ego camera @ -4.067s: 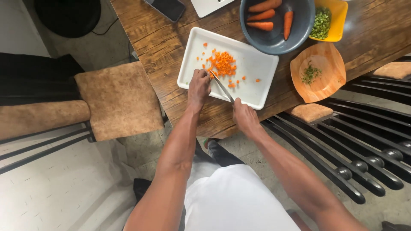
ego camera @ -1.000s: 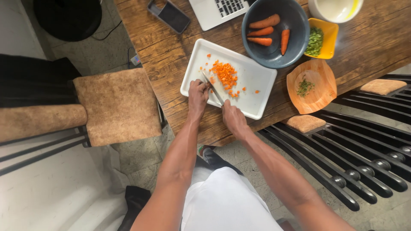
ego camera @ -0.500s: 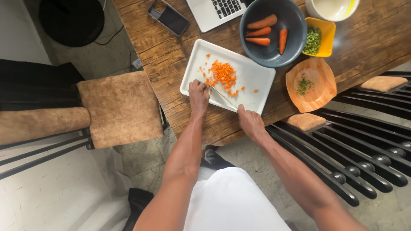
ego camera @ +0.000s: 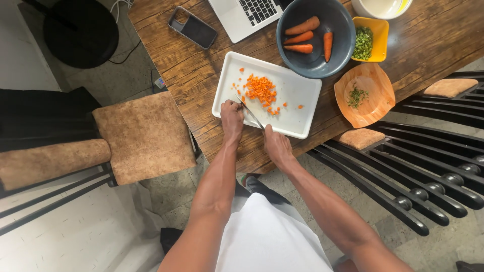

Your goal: Chopping carrots into small pieces on a cutting board using a knife.

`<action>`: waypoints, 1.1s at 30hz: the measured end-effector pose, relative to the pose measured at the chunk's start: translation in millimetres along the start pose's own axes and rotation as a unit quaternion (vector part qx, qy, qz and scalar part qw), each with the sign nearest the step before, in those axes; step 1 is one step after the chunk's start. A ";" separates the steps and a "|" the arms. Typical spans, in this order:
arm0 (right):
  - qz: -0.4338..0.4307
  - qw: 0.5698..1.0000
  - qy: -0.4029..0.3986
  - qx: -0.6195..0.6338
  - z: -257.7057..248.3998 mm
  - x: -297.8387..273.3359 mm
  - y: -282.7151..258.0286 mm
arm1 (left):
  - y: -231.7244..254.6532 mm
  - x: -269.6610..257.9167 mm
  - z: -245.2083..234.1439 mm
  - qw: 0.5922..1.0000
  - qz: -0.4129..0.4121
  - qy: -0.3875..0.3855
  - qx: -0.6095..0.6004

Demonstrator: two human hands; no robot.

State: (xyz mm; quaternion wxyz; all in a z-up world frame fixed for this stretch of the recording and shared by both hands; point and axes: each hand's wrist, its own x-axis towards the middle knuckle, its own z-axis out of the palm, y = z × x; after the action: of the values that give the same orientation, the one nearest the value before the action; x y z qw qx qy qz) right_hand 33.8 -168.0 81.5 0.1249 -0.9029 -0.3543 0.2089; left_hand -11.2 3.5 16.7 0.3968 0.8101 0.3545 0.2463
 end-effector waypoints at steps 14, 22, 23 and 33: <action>0.040 0.998 -0.049 -0.025 -3.4 26.6 12.9 | 9.0 -6.2 -7.5 0.999 0.015 -0.013 0.038; 0.032 0.999 -0.007 0.036 -23.9 5.8 22.3 | 2.1 8.5 -4.4 0.997 -0.058 -0.046 0.036; 0.039 0.998 -0.021 0.042 -19.5 4.4 18.0 | -7.4 7.6 0.6 0.999 -0.028 -0.032 0.011; 0.034 0.995 0.043 0.078 6.5 4.9 -9.4 | -12.7 20.3 -19.2 0.998 0.034 -0.062 -0.002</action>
State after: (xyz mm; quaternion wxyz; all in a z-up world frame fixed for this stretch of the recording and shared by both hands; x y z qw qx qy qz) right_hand 28.5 -157.4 77.9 0.2026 -0.9102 -0.3001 0.2009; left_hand -16.3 33.7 19.6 0.4108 0.8346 0.3011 0.2097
